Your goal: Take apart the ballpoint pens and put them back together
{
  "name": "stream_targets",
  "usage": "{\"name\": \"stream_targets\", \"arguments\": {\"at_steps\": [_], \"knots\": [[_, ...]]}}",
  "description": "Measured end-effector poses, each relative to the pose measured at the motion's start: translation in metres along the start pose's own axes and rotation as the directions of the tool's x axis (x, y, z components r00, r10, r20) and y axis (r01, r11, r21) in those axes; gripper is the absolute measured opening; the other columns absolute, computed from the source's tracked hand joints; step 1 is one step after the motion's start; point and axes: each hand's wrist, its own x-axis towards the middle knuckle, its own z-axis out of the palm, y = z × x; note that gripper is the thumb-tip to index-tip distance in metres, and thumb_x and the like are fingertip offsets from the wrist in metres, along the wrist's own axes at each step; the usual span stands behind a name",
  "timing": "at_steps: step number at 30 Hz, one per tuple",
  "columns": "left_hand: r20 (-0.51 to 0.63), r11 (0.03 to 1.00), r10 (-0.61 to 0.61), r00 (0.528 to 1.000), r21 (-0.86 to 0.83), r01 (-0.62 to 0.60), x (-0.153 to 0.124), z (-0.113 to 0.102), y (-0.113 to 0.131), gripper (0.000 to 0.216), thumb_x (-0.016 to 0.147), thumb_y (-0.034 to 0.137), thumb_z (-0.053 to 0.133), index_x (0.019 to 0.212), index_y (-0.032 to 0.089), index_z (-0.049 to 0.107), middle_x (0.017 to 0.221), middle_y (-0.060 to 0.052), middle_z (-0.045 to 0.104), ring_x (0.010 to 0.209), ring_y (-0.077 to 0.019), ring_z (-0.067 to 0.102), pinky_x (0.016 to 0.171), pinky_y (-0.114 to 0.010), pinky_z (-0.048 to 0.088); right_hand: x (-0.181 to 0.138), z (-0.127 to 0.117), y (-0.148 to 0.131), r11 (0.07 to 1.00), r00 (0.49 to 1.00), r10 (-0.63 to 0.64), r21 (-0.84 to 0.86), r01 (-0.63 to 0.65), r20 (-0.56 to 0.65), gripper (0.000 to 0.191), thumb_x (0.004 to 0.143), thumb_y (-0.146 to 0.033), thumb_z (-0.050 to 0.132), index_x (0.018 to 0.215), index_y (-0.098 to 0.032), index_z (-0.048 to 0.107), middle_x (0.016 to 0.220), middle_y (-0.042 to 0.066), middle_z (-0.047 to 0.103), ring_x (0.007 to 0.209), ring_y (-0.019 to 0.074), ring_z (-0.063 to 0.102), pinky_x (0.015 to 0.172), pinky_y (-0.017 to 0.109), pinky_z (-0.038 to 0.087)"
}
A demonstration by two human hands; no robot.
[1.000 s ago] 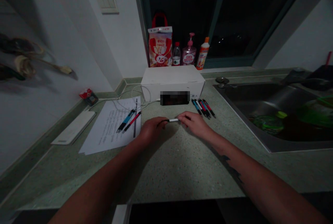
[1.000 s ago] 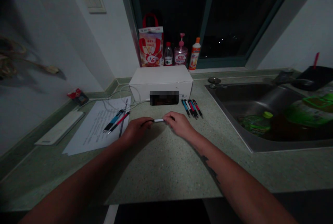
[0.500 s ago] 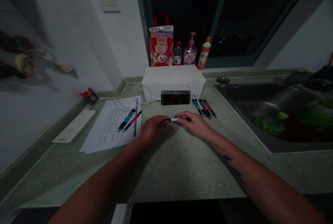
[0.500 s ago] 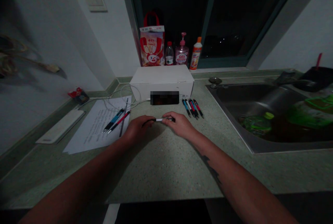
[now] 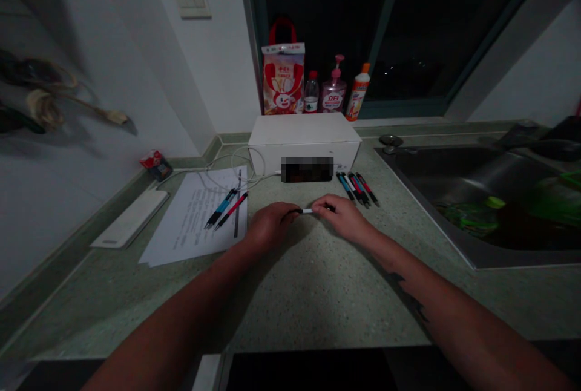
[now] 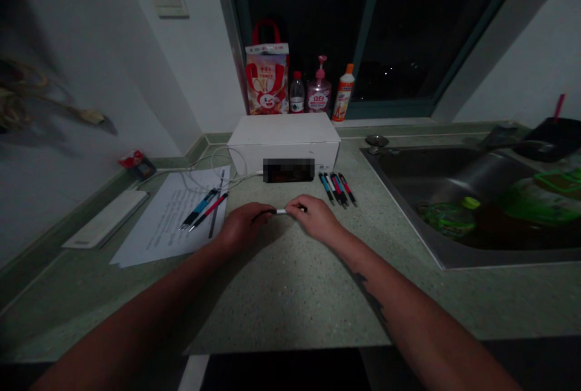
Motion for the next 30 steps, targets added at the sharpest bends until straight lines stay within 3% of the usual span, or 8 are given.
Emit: {"name": "stream_targets", "arguments": {"at_steps": [3,6,10,16,21,25,27,30], "knots": [[-0.012,1.000,0.004,1.000,-0.006,-0.004,0.000,0.000,-0.003,0.027,0.096,0.026,0.051,0.109,0.022,0.074,0.104,-0.008,0.075,0.095,-0.0244,0.067,0.084,-0.036,0.049,-0.001,0.000,-0.002,1.000,1.000,-0.009,0.022,0.009,0.019,0.017,0.089,-0.032,0.064,0.100,-0.022,0.071,0.089,0.004,0.071,0.083,0.0186,0.064,0.077,0.031,0.047],[-0.010,1.000,0.011,1.000,0.001,-0.011,0.001,0.000,-0.003,0.027,0.096,0.027,0.050,0.109,0.021,0.074,0.103,-0.008,0.074,0.095,-0.0243,0.066,0.084,-0.036,0.048,-0.001,0.002,-0.002,1.000,0.995,0.023,-0.023,-0.020,0.101,0.024,0.096,-0.033,0.052,0.091,-0.021,0.072,0.075,0.002,0.069,0.073,0.0183,0.063,0.073,0.032,0.046],[0.006,0.999,-0.036,0.999,0.016,0.036,0.001,-0.002,0.000,0.028,0.096,0.028,0.049,0.106,0.021,0.074,0.099,-0.007,0.075,0.091,-0.0228,0.066,0.080,-0.032,0.047,-0.001,0.003,0.000,0.996,0.997,-0.077,-0.034,0.077,0.005,0.007,0.088,-0.022,0.063,0.090,-0.021,0.070,0.089,0.004,0.069,0.085,0.0191,0.063,0.077,0.031,0.046],[0.026,0.986,-0.163,0.986,-0.029,0.164,0.000,-0.002,-0.002,0.041,0.100,0.039,0.040,0.086,0.018,0.072,0.072,-0.002,0.069,0.069,-0.0188,0.063,0.066,-0.029,0.042,-0.001,0.000,0.002,0.978,0.989,-0.144,-0.155,0.136,-0.041,0.009,0.087,-0.015,0.059,0.091,-0.022,0.063,0.092,0.004,0.065,0.085,0.0186,0.060,0.077,0.031,0.044],[-0.121,0.983,-0.182,0.976,-0.008,0.182,0.003,-0.006,-0.007,0.027,0.096,0.031,0.047,0.093,0.018,0.070,0.092,-0.006,0.073,0.087,-0.0214,0.065,0.076,-0.031,0.045,0.001,-0.007,0.007,0.957,0.987,-0.107,-0.283,0.068,-0.122,0.006,0.089,-0.020,0.059,0.092,-0.022,0.063,0.094,0.006,0.068,0.090,0.0223,0.061,0.080,0.034,0.045],[-0.263,0.971,-0.234,0.936,-0.012,0.239,0.004,-0.009,-0.010,0.019,0.092,0.023,0.055,0.104,0.019,0.069,0.105,-0.008,0.072,0.097,-0.0226,0.065,0.085,-0.033,0.047,0.005,-0.011,0.016,0.966,0.965,-0.038,-0.259,-0.031,-0.258,0.014,0.092,-0.030,0.055,0.097,-0.021,0.066,0.098,0.009,0.070,0.091,0.0246,0.064,0.080,0.036,0.046],[-0.246,0.976,-0.216,0.945,-0.039,0.213,0.004,-0.007,-0.009,0.019,0.092,0.022,0.056,0.106,0.020,0.068,0.102,-0.007,0.073,0.094,-0.0214,0.066,0.085,-0.033,0.048,0.008,-0.011,0.020,0.981,0.952,0.026,-0.178,-0.084,-0.304,0.021,0.094,-0.034,0.051,0.100,-0.020,0.067,0.093,0.008,0.071,0.085,0.0241,0.065,0.077,0.036,0.047],[-0.101,0.999,-0.037,0.994,0.002,0.037,0.001,-0.002,-0.003,0.017,0.088,0.018,0.059,0.099,0.021,0.071,0.096,-0.005,0.073,0.092,-0.0210,0.065,0.085,-0.033,0.047,0.010,-0.006,0.021,0.992,0.952,0.101,-0.037,-0.117,-0.288,0.029,0.096,-0.039,0.047,0.103,-0.020,0.068,0.080,0.005,0.070,0.073,0.0219,0.065,0.070,0.034,0.048]]}}
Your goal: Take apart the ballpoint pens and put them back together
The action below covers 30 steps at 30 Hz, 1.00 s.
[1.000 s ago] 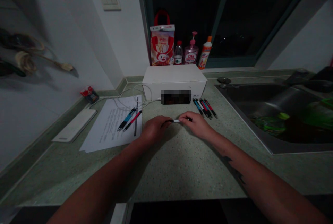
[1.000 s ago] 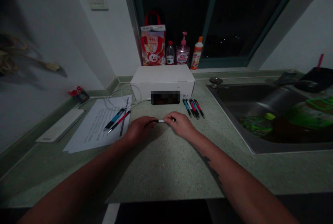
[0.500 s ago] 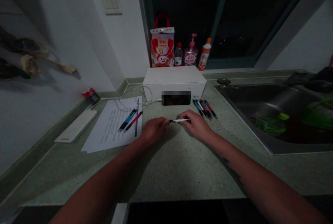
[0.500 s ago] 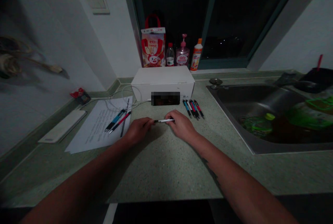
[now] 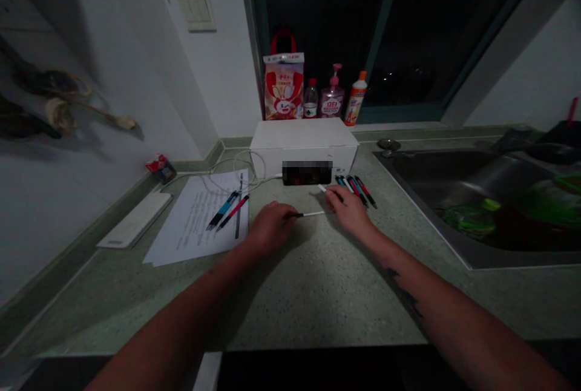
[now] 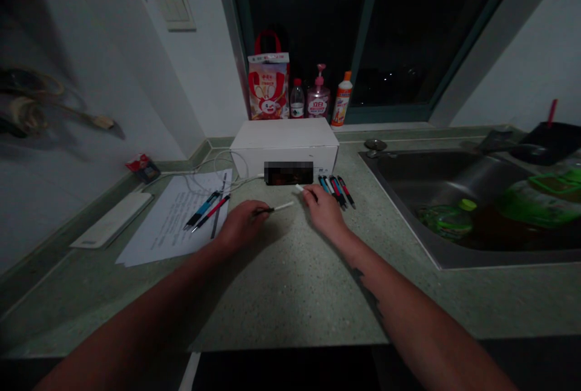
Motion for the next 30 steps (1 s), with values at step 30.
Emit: {"name": "stream_targets", "arguments": {"at_steps": [30], "knots": [[0.245,0.436,-0.416,0.876,-0.791,0.429,0.005,0.012,-0.002,0.026,0.075,0.029,0.075,0.096,0.014,0.075,0.084,-0.006,0.074,0.066,-0.0133,0.061,0.066,-0.029,0.052,-0.017,0.001,-0.029,0.967,0.951,-0.224,-0.072,0.244,0.212,0.012,0.089,-0.028,0.062,0.097,-0.022,0.069,0.084,0.002,0.069,0.071,0.0157,0.060,0.066,0.028,0.043]]}}
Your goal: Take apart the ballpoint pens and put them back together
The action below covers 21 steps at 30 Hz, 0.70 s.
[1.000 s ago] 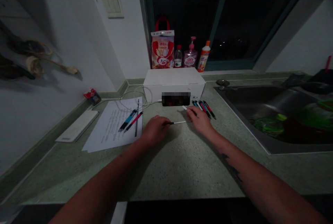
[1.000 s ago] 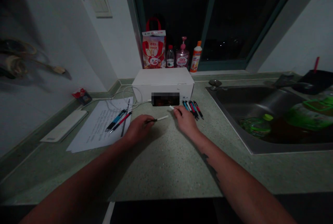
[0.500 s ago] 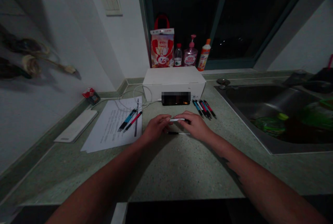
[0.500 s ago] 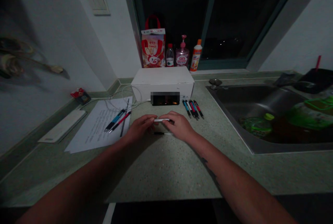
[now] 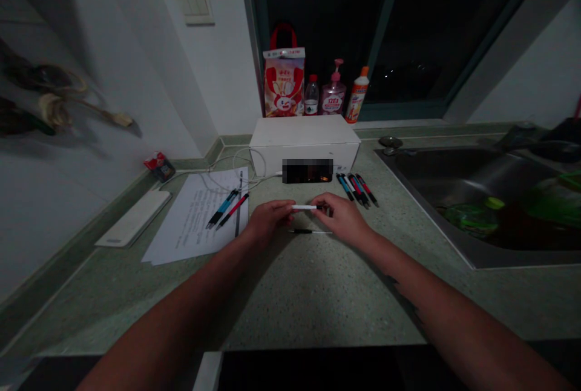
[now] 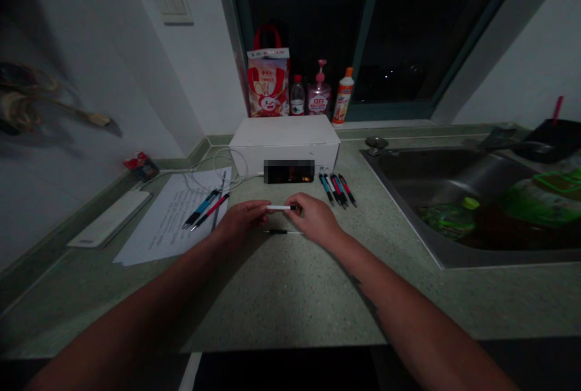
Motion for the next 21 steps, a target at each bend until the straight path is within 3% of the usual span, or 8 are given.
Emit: {"name": "stream_targets", "arguments": {"at_steps": [4,9,12,15,18,21], "knots": [[0.002,0.995,0.029,1.000,0.097,-0.029,0.000,-0.001,0.001,0.025,0.080,0.031,0.070,0.098,0.016,0.075,0.091,-0.006,0.077,0.067,-0.0137,0.064,0.068,-0.030,0.055,-0.001,-0.005,-0.004,0.993,0.998,-0.061,-0.098,0.061,-0.001,0.017,0.094,-0.028,0.058,0.105,-0.023,0.070,0.100,0.005,0.072,0.085,0.0188,0.065,0.076,0.030,0.047],[0.001,0.980,0.103,0.995,0.172,-0.102,-0.004,0.002,0.008,0.029,0.079,0.033,0.070,0.101,0.014,0.071,0.090,-0.008,0.078,0.067,-0.0157,0.066,0.067,-0.032,0.056,-0.001,-0.003,0.001,0.987,0.999,0.019,-0.161,-0.012,0.045,0.016,0.095,-0.030,0.057,0.104,-0.026,0.070,0.099,0.005,0.075,0.090,0.0235,0.069,0.080,0.035,0.049],[-0.001,0.976,0.130,0.991,0.174,-0.128,-0.003,0.002,0.007,0.031,0.082,0.036,0.066,0.103,0.014,0.065,0.096,-0.011,0.078,0.070,-0.0171,0.068,0.065,-0.031,0.055,0.003,0.004,0.008,0.976,0.986,0.168,0.138,-0.168,0.005,0.015,0.095,-0.032,0.053,0.103,-0.024,0.063,0.094,0.007,0.076,0.085,0.0221,0.071,0.076,0.035,0.051],[0.016,0.938,0.176,0.984,0.302,-0.172,-0.001,0.001,0.003,0.023,0.087,0.036,0.059,0.096,0.016,0.062,0.096,-0.011,0.077,0.072,-0.0177,0.069,0.066,-0.031,0.054,0.009,0.009,0.015,0.835,0.953,0.303,0.476,-0.277,0.022,0.018,0.096,-0.038,0.049,0.100,-0.022,0.057,0.093,0.009,0.077,0.083,0.0214,0.072,0.071,0.034,0.052],[0.077,0.768,0.297,0.952,0.573,-0.286,-0.001,-0.002,0.000,0.014,0.089,0.031,0.059,0.092,0.019,0.066,0.091,-0.006,0.076,0.081,-0.0192,0.069,0.078,-0.033,0.052,0.012,0.007,0.020,0.843,0.945,0.326,0.461,-0.277,-0.027,0.020,0.092,-0.040,0.056,0.096,-0.021,0.060,0.090,0.008,0.075,0.080,0.0208,0.071,0.072,0.035,0.052],[0.212,0.494,0.406,0.889,0.768,-0.408,0.001,-0.003,-0.002,0.009,0.086,0.023,0.063,0.085,0.020,0.072,0.091,-0.006,0.073,0.092,-0.0221,0.065,0.086,-0.035,0.049,0.009,0.003,0.021,0.964,0.965,0.241,0.139,-0.226,-0.107,0.016,0.089,-0.034,0.061,0.095,-0.021,0.068,0.087,0.007,0.072,0.079,0.0209,0.068,0.074,0.035,0.050]]}}
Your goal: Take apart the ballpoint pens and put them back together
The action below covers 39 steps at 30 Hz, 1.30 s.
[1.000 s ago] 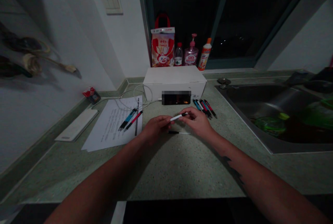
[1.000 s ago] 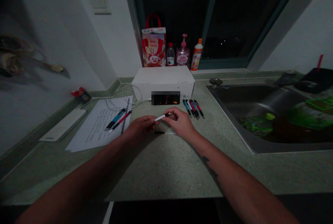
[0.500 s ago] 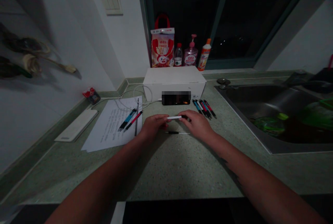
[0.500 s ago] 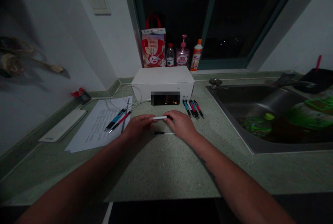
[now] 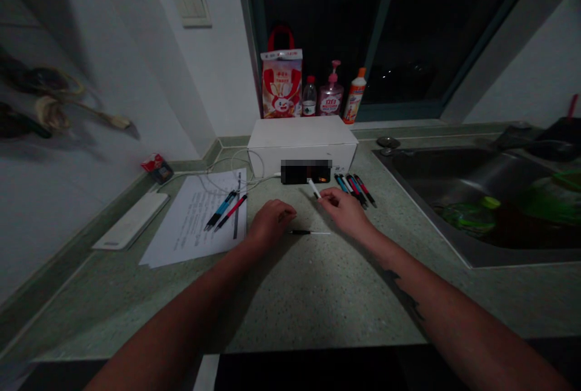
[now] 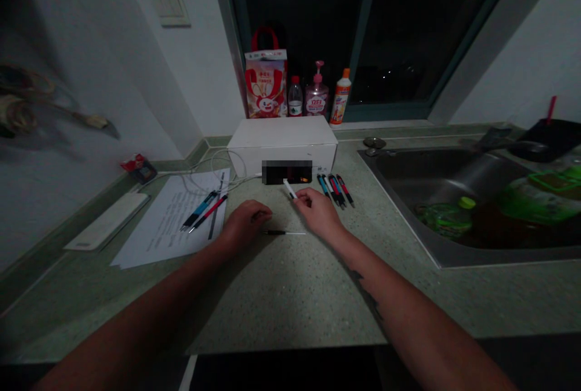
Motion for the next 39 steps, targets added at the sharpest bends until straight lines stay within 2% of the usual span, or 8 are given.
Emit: {"name": "stream_targets", "arguments": {"at_steps": [3,7,14,18,24,28,32,39], "knots": [[0.042,0.986,0.081,0.996,0.141,-0.086,0.002,0.001,-0.002,0.012,0.085,0.019,0.063,0.085,0.020,0.075,0.089,-0.007,0.071,0.092,-0.0234,0.063,0.085,-0.036,0.048,-0.004,-0.003,0.001,0.941,0.990,-0.132,-0.306,0.142,0.051,0.016,0.090,-0.028,0.060,0.095,-0.022,0.074,0.093,0.008,0.070,0.087,0.0232,0.065,0.078,0.037,0.049],[0.067,0.976,0.067,0.995,0.204,-0.079,0.004,0.002,-0.005,0.012,0.086,0.020,0.064,0.088,0.020,0.076,0.089,-0.008,0.071,0.091,-0.0239,0.063,0.084,-0.037,0.048,-0.006,-0.002,0.004,0.888,0.979,-0.163,-0.414,0.201,0.127,0.016,0.090,-0.024,0.061,0.095,-0.023,0.076,0.094,0.009,0.069,0.092,0.0248,0.064,0.081,0.038,0.048],[0.077,0.976,0.027,0.997,0.214,-0.043,0.005,0.002,-0.005,0.010,0.085,0.019,0.066,0.089,0.019,0.076,0.091,-0.008,0.071,0.092,-0.0236,0.061,0.085,-0.037,0.046,-0.006,-0.002,0.003,0.884,0.980,-0.133,-0.430,0.185,0.148,0.017,0.086,-0.020,0.066,0.100,-0.022,0.076,0.099,0.010,0.069,0.097,0.0257,0.064,0.086,0.040,0.049],[0.063,0.979,0.018,0.998,0.200,-0.030,0.004,0.002,-0.006,0.010,0.085,0.019,0.066,0.089,0.020,0.075,0.091,-0.008,0.070,0.092,-0.0234,0.061,0.085,-0.037,0.047,-0.008,-0.005,-0.005,0.881,0.969,-0.202,-0.405,0.243,0.140,0.016,0.088,-0.022,0.065,0.101,-0.021,0.075,0.100,0.010,0.069,0.101,0.0264,0.063,0.090,0.041,0.048],[-0.005,0.977,0.058,0.998,0.204,-0.056,-0.002,-0.007,0.003,0.011,0.088,0.019,0.062,0.092,0.020,0.073,0.092,-0.007,0.069,0.092,-0.0224,0.061,0.086,-0.036,0.047,-0.013,-0.010,-0.019,0.862,0.928,-0.263,-0.368,0.349,0.263,0.008,0.090,-0.023,0.063,0.087,-0.022,0.071,0.087,0.005,0.067,0.089,0.0219,0.061,0.078,0.034,0.045],[0.131,0.967,0.136,0.982,0.196,-0.160,-0.007,-0.011,0.011,0.008,0.085,0.025,0.067,0.084,0.021,0.073,0.086,-0.006,0.069,0.085,-0.0223,0.061,0.081,-0.036,0.046,-0.018,-0.009,-0.020,0.846,0.875,-0.252,-0.344,0.406,0.413,0.005,0.083,-0.024,0.072,0.080,-0.022,0.068,0.081,0.003,0.063,0.081,0.0196,0.059,0.071,0.030,0.041],[0.277,0.937,0.230,0.933,0.194,-0.289,-0.009,-0.007,0.014,0.010,0.082,0.028,0.070,0.088,0.021,0.074,0.086,-0.007,0.067,0.084,-0.0237,0.061,0.078,-0.036,0.044,-0.020,-0.008,-0.019,0.844,0.853,-0.245,-0.332,0.421,0.460,0.009,0.078,-0.024,0.075,0.080,-0.021,0.067,0.082,0.003,0.062,0.081,0.0199,0.058,0.070,0.030,0.040],[0.205,0.949,0.185,0.961,0.217,-0.229,-0.008,-0.007,0.012,0.012,0.085,0.022,0.063,0.092,0.021,0.073,0.090,-0.008,0.070,0.088,-0.0256,0.061,0.080,-0.038,0.044,-0.018,-0.008,-0.022,0.833,0.864,-0.246,-0.360,0.420,0.440,0.006,0.085,-0.016,0.067,0.081,-0.021,0.067,0.083,0.004,0.063,0.085,0.0206,0.058,0.074,0.031,0.041]]}}
